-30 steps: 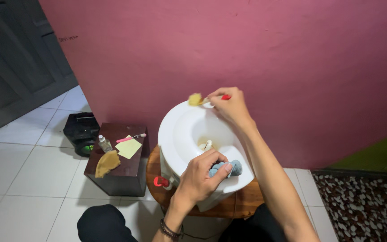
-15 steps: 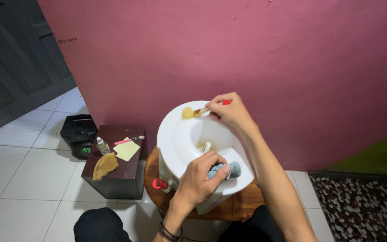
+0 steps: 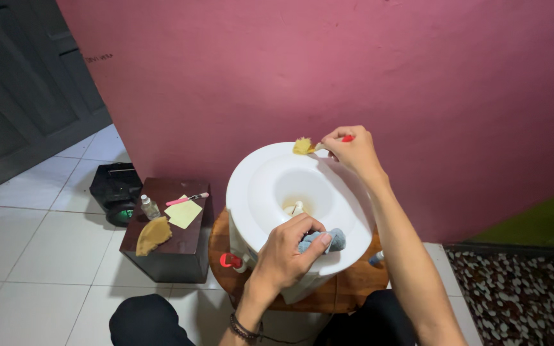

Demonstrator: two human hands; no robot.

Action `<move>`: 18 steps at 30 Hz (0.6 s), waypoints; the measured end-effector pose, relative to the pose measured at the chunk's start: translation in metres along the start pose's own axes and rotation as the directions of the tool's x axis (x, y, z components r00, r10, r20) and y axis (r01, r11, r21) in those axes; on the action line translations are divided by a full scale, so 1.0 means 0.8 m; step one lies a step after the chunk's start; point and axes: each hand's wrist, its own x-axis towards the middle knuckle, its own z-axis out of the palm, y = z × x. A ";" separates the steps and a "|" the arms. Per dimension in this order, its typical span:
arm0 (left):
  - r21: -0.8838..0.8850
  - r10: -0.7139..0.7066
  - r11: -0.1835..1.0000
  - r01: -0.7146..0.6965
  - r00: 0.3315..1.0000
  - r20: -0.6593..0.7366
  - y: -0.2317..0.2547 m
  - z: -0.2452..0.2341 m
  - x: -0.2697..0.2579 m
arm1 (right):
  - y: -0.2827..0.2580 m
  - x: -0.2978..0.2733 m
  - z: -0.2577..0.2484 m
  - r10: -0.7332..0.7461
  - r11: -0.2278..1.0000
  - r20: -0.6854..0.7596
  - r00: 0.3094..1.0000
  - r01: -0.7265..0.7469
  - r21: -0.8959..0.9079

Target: The person cleans the top lid and body of a white water dispenser using a brush and a cloth. They scrub the inside of the lid, spray a cleaning solution, wipe the surface with a cloth, and brush the dispenser's body.

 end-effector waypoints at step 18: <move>0.020 0.004 1.000 -0.004 1.000 -0.016 0.000 0.005 0.000 | 0.049 -0.114 -0.098 0.109 0.994 -0.073 0.991 -0.108 0.007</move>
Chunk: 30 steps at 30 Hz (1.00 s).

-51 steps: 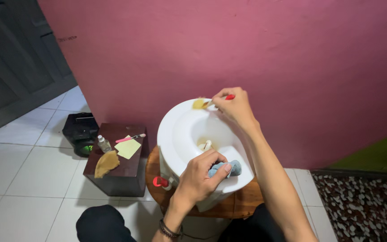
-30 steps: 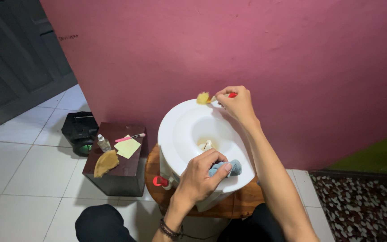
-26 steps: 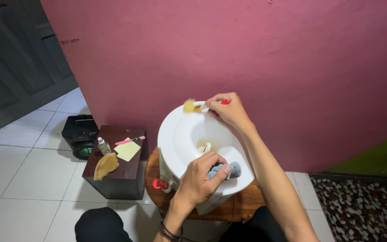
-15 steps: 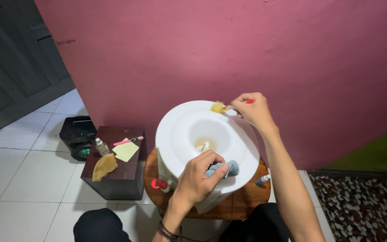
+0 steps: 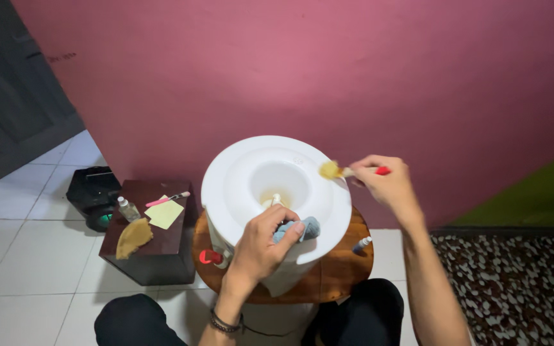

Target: The person cleans the top lid and body of a white water dispenser using a brush and a cloth. They scrub the inside of the lid, spray a cleaning solution, wipe the surface with a cloth, and brush the dispenser's body.

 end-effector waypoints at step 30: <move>-0.032 -0.029 0.999 0.029 0.999 -0.021 0.009 0.000 0.002 | 0.046 -0.021 -0.036 -0.032 0.990 0.220 0.975 0.000 0.144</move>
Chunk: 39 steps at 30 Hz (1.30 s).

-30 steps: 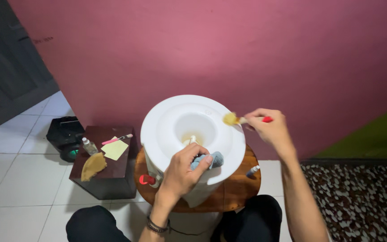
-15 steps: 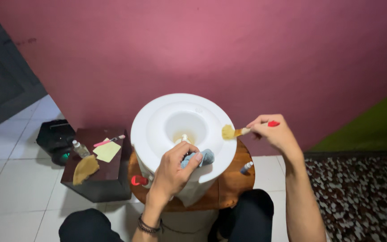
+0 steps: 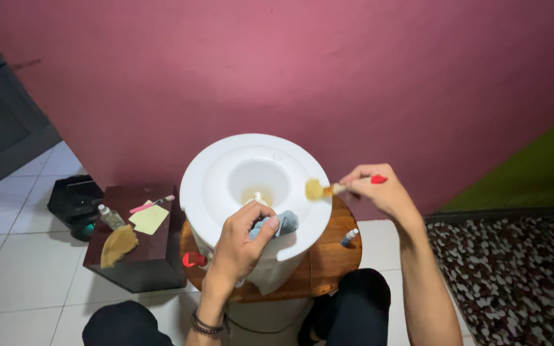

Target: The person cleans the top lid and body of a white water dispenser using a brush and a cloth. They scrub the inside of the lid, spray a cleaning solution, wipe the surface with a cloth, and brush the dispenser's body.

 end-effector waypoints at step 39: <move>0.004 0.014 1.000 -0.014 1.000 0.004 -0.002 0.001 0.000 | -0.056 -0.026 0.005 0.022 0.986 -0.115 0.993 -0.040 -0.159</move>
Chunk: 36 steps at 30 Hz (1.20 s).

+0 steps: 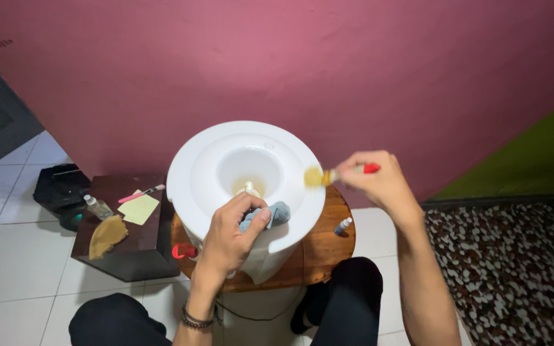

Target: The person cleans the top lid and body of a white water dispenser using a brush and a cloth. They scrub the inside of the lid, spray a cleaning solution, wipe the surface with a cloth, and brush the dispenser's body.

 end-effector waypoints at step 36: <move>0.011 -0.042 0.999 0.042 0.999 0.021 0.000 0.001 0.000 | 0.000 0.009 0.002 -0.098 0.984 -0.104 0.990 0.112 0.138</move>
